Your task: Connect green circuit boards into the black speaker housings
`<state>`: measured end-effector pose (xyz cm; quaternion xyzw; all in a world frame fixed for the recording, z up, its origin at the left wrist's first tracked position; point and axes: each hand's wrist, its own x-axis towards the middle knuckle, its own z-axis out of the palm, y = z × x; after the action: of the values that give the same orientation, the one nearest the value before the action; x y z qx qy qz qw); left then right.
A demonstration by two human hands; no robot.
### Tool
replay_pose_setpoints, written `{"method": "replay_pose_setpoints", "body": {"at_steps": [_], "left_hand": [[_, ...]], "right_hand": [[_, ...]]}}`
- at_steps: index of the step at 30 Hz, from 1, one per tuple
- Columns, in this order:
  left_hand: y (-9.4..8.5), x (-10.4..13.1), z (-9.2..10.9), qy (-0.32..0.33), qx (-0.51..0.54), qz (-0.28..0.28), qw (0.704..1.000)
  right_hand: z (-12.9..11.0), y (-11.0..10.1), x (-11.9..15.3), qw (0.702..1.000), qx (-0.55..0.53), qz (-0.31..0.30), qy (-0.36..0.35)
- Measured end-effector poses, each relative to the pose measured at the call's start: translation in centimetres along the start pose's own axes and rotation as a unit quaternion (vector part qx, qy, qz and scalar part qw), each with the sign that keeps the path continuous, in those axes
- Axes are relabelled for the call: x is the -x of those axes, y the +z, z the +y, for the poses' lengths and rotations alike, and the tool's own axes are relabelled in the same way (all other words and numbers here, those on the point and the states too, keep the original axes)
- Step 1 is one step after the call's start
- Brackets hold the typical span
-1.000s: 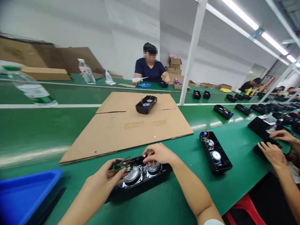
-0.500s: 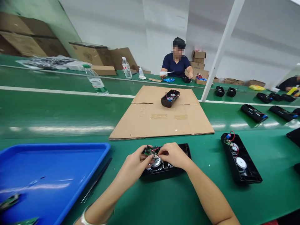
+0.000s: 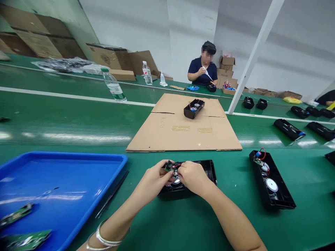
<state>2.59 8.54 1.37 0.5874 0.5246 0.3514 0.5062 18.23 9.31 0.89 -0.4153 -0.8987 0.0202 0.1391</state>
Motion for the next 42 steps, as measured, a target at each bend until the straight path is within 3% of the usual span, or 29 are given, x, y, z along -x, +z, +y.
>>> {"method": "replay_pose_setpoints", "body": {"at_steps": [3, 7, 12, 17, 22, 27, 31, 37, 42], "left_hand": [[0.1, -0.1, 0.0, 0.006, 0.016, -0.006, 1.000], [0.0, -0.1, 0.1, 0.018, 0.026, -0.009, 0.999], [-0.5, 0.0, 0.8, 0.029, 0.043, -0.036, 0.998], [-1.1, 0.1, 1.3, 0.040, 0.033, -0.062, 0.997], [-1.0, -0.1, 1.0, 0.025, 0.056, -0.057, 0.997], [-1.4, -0.2, 1.1, -0.016, 0.071, -0.070, 0.995], [-1.9, 0.0, 1.7, -0.063, 0.048, -0.055, 0.995], [-1.2, -0.1, 1.5, -0.088, 0.025, -0.031, 0.995], [-1.9, -0.4, 1.4, -0.046, 0.032, -0.021, 0.998]], "right_hand": [[-0.2, -0.1, 0.1, 1.000, -0.003, -0.022, -0.006], [-0.4, -0.2, 0.0, 0.995, -0.041, -0.041, 0.082], [0.0, -0.7, -0.2, 0.972, -0.162, -0.040, 0.165], [0.1, -0.3, -0.8, 0.932, -0.317, -0.002, 0.176], [0.2, 0.0, -0.9, 0.919, -0.347, 0.011, 0.187], [1.8, -2.5, 0.0, 0.938, -0.309, -0.050, 0.147], [3.6, -4.4, 1.1, 0.955, -0.232, -0.054, 0.175], [3.6, -3.1, 1.6, 0.960, -0.128, -0.233, 0.089], [2.3, -2.5, 1.1, 0.972, -0.070, -0.212, 0.076]]}}
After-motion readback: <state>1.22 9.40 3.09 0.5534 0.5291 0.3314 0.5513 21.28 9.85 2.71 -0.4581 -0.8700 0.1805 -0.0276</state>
